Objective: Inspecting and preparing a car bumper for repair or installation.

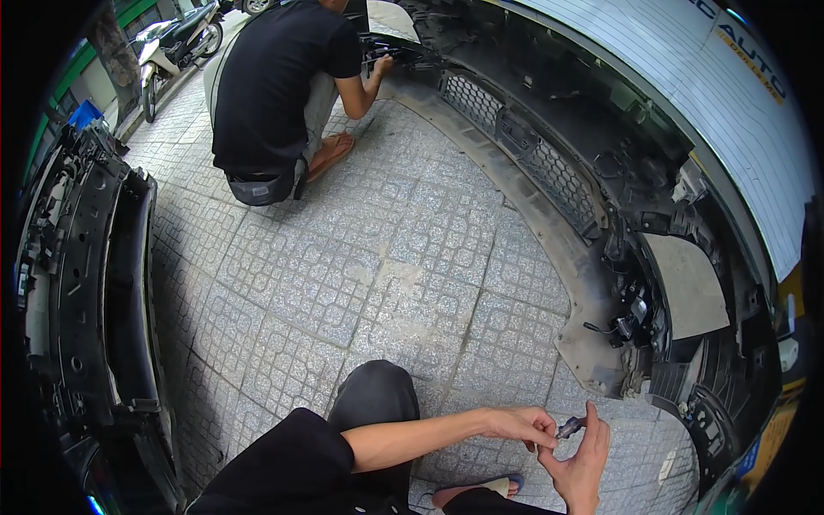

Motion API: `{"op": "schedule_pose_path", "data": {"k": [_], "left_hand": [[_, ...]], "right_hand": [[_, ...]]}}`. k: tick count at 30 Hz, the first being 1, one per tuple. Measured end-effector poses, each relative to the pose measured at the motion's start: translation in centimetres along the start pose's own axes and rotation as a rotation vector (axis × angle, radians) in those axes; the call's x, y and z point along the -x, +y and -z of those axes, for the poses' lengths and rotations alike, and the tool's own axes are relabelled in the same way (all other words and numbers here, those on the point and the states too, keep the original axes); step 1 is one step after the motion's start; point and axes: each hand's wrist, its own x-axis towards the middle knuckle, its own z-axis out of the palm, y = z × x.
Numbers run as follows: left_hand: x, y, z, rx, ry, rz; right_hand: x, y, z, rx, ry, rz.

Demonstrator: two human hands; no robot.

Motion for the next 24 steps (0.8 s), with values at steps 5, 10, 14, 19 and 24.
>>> {"op": "schedule_pose_path", "data": {"k": [5,10,14,19,24], "left_hand": [[0.26,0.69,-0.71,0.150,0.005,0.016],[0.06,0.35,-0.32,0.104,-0.036,-0.033],[-0.13,0.07,-0.32,0.090,-0.022,-0.034],[-0.03,0.03,-0.20,0.072,0.002,-0.041],[-0.11,0.31,-0.18,0.099,0.012,-0.008]], "right_hand": [[0.10,0.03,0.10,0.023,0.013,-0.020],[0.14,0.15,0.14,0.017,0.010,-0.019],[0.21,0.30,-0.03,0.023,0.009,-0.024],[0.14,0.30,-0.10,0.020,-0.009,-0.041],[0.07,0.31,0.02,0.004,0.012,-0.034]]}}
